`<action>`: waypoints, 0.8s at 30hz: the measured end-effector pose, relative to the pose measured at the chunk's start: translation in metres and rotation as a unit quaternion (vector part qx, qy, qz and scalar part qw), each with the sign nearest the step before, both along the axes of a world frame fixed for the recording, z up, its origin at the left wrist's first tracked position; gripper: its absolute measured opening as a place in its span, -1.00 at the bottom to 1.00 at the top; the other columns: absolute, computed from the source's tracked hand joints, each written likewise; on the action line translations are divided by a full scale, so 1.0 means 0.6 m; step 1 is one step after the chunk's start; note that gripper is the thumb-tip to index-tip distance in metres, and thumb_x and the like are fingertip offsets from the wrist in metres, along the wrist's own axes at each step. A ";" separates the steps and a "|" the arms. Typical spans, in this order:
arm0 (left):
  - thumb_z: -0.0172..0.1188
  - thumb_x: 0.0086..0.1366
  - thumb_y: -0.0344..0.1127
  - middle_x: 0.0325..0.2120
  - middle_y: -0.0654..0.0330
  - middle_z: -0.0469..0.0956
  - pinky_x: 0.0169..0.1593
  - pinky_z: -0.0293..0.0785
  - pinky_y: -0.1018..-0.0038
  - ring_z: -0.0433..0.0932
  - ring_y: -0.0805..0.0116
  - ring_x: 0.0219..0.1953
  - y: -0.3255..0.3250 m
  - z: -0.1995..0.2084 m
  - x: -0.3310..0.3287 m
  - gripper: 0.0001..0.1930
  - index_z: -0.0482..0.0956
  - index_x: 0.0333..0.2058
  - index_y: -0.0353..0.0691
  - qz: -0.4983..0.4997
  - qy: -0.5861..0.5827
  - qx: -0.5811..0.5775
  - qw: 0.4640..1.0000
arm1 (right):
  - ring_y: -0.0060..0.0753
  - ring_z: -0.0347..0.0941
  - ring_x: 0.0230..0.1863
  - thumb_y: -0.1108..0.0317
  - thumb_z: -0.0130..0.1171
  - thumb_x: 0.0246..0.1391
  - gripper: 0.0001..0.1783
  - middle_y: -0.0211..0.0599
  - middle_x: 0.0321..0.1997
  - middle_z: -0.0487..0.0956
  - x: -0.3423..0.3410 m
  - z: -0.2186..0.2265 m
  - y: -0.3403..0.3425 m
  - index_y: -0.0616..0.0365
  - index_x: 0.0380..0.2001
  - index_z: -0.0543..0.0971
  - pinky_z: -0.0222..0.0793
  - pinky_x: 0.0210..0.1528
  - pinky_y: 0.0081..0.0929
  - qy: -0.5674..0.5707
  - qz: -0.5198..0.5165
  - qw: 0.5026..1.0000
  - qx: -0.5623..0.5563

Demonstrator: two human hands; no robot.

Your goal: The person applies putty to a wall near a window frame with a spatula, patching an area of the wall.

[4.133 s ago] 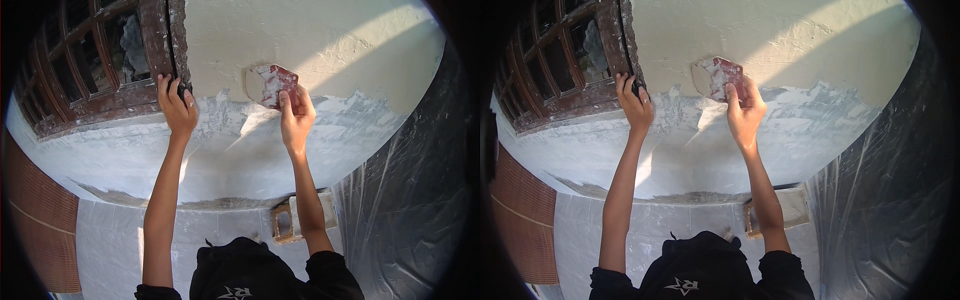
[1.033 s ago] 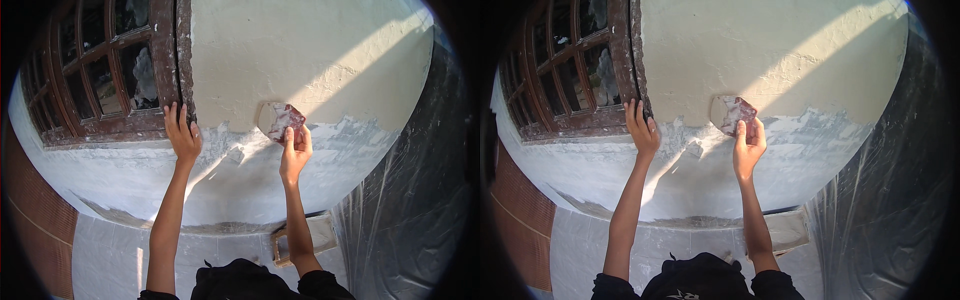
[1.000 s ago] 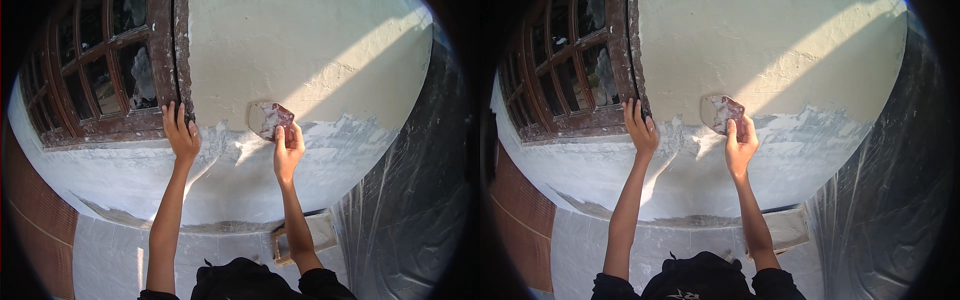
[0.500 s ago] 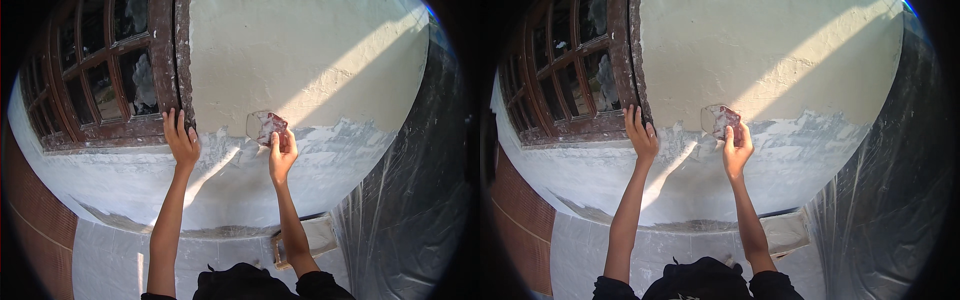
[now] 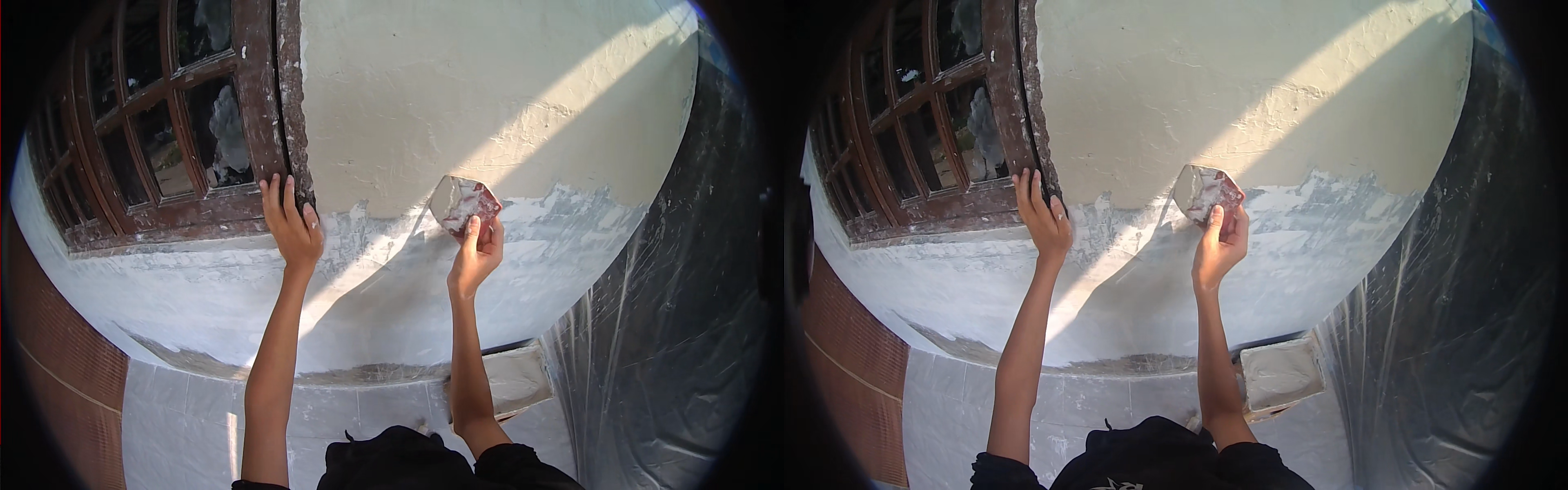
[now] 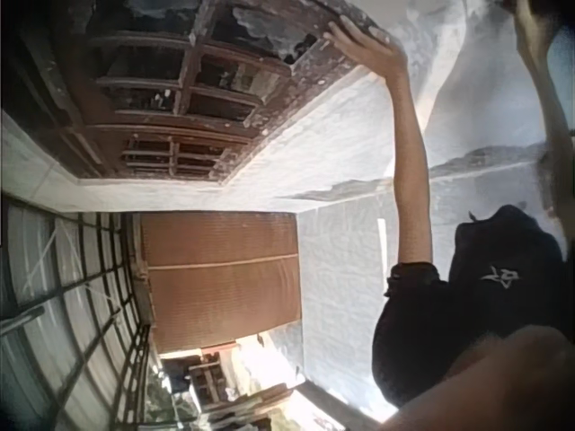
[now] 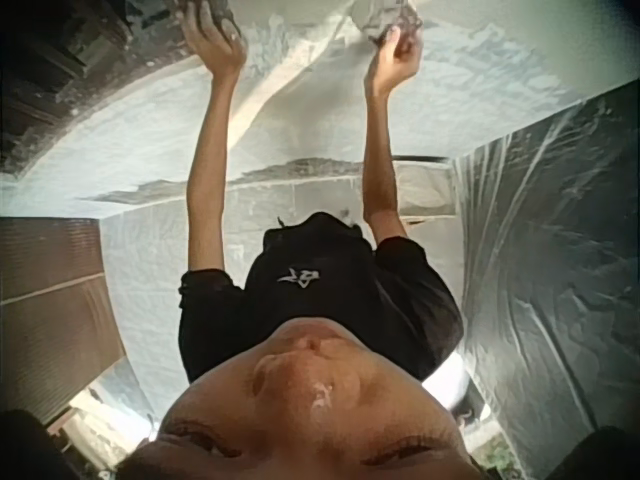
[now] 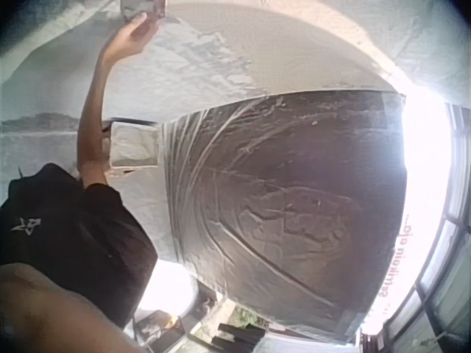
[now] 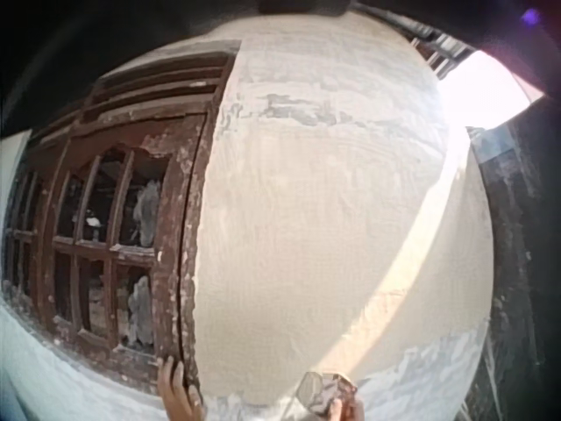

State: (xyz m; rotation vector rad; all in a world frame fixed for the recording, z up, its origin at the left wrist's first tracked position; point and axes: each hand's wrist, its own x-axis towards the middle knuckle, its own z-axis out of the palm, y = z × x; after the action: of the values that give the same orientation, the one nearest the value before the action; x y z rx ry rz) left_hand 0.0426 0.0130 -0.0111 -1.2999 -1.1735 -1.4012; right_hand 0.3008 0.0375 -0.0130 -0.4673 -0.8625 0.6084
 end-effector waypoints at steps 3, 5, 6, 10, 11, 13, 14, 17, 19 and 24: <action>-0.14 0.36 -0.27 0.23 -0.15 0.19 0.29 0.00 -0.03 0.05 -0.22 0.34 -0.003 0.003 0.002 -0.53 0.26 0.21 -0.31 0.004 0.006 -0.005 1.000 | -0.58 0.49 -0.19 0.48 0.06 0.26 -0.72 -0.30 -0.14 0.56 0.011 0.007 -0.017 0.31 0.01 0.41 0.54 -0.15 -0.53 -0.013 0.011 1.000 0.013; -0.14 0.36 -0.27 0.23 -0.15 0.19 0.29 0.00 -0.03 0.05 -0.22 0.33 -0.005 0.002 0.003 -0.53 0.27 0.20 -0.32 -0.004 0.013 -0.011 1.000 | -0.64 0.48 -0.25 0.52 0.10 0.22 -0.74 -0.33 -0.23 0.59 -0.010 0.017 -0.024 0.33 -0.03 0.46 0.45 -0.19 -0.64 -0.100 0.047 0.992 0.061; -0.14 0.36 -0.27 0.23 -0.15 0.20 0.29 0.01 -0.03 0.05 -0.23 0.33 -0.005 0.001 0.000 -0.53 0.27 0.20 -0.32 -0.004 0.008 -0.009 1.000 | -0.65 0.49 -0.31 0.52 0.12 0.20 -0.76 -0.34 -0.29 0.61 -0.030 0.028 -0.029 0.34 -0.07 0.48 0.41 -0.23 -0.68 -0.136 0.066 0.985 0.078; -0.14 0.35 -0.28 0.22 -0.16 0.20 0.29 0.01 -0.03 0.06 -0.23 0.33 -0.004 0.001 -0.001 -0.53 0.27 0.20 -0.33 -0.007 0.002 -0.003 1.000 | -0.64 0.49 -0.33 0.51 0.16 0.16 -0.74 -0.27 -0.34 0.62 -0.043 0.042 -0.003 0.34 -0.07 0.50 0.41 -0.26 -0.66 -0.182 -0.006 0.981 0.064; -0.14 0.35 -0.28 0.22 -0.16 0.20 0.29 0.01 -0.03 0.06 -0.23 0.33 -0.003 0.002 0.001 -0.53 0.27 0.20 -0.33 -0.005 0.002 0.000 1.000 | -0.64 0.50 -0.28 0.55 0.11 0.19 -0.77 -0.29 -0.27 0.61 -0.035 0.051 -0.005 0.36 -0.08 0.50 0.41 -0.20 -0.66 -0.102 0.017 0.992 0.066; -0.14 0.36 -0.27 0.22 -0.17 0.20 0.29 0.01 -0.03 0.05 -0.23 0.33 -0.003 0.001 0.005 -0.53 0.27 0.19 -0.33 -0.001 -0.001 -0.003 1.000 | -0.62 0.50 -0.20 0.58 0.06 0.22 -0.77 -0.28 -0.20 0.60 -0.019 0.039 -0.010 0.37 -0.05 0.47 0.41 -0.12 -0.65 -0.044 0.030 0.998 0.045; -0.14 0.36 -0.27 0.22 -0.17 0.20 0.29 0.01 -0.03 0.05 -0.23 0.33 -0.005 0.000 0.004 -0.53 0.27 0.19 -0.33 0.003 -0.001 -0.001 1.000 | -0.62 0.50 -0.19 0.58 0.06 0.22 -0.76 -0.28 -0.21 0.60 -0.020 0.041 -0.021 0.37 -0.05 0.46 0.41 -0.11 -0.64 -0.011 0.038 0.999 0.038; -0.14 0.36 -0.27 0.21 -0.17 0.20 0.29 0.01 -0.03 0.05 -0.23 0.33 -0.007 -0.002 0.003 -0.54 0.28 0.19 -0.34 0.000 0.009 -0.016 1.000 | -0.61 0.50 -0.19 0.56 0.12 0.19 -0.70 -0.25 -0.19 0.61 -0.053 0.039 -0.035 0.37 0.00 0.46 0.43 -0.13 -0.63 -0.092 0.080 0.990 0.070; -0.14 0.36 -0.27 0.21 -0.17 0.20 0.29 0.01 -0.03 0.06 -0.23 0.33 -0.006 -0.002 -0.003 -0.54 0.27 0.19 -0.34 -0.001 0.004 -0.005 1.000 | -0.62 0.50 -0.21 0.52 0.13 0.19 -0.70 -0.26 -0.20 0.61 -0.079 0.043 -0.021 0.36 -0.01 0.47 0.46 -0.22 -0.63 -0.139 0.084 0.985 0.055; -0.15 0.37 -0.27 0.21 -0.17 0.20 0.29 0.01 -0.04 0.06 -0.24 0.33 -0.004 0.000 0.003 -0.54 0.27 0.19 -0.35 -0.006 0.005 0.001 1.000 | -0.57 0.52 -0.21 0.51 0.07 0.24 -0.71 -0.28 -0.20 0.59 -0.036 0.053 0.004 0.33 0.01 0.43 0.57 -0.14 -0.49 -0.072 0.099 0.990 0.063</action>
State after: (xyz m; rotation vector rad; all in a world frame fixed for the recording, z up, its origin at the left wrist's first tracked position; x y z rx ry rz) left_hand 0.0442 0.0107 -0.0108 -1.3125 -1.1604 -1.4026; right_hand 0.2793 0.0400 0.0186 -0.3156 -1.0865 0.7043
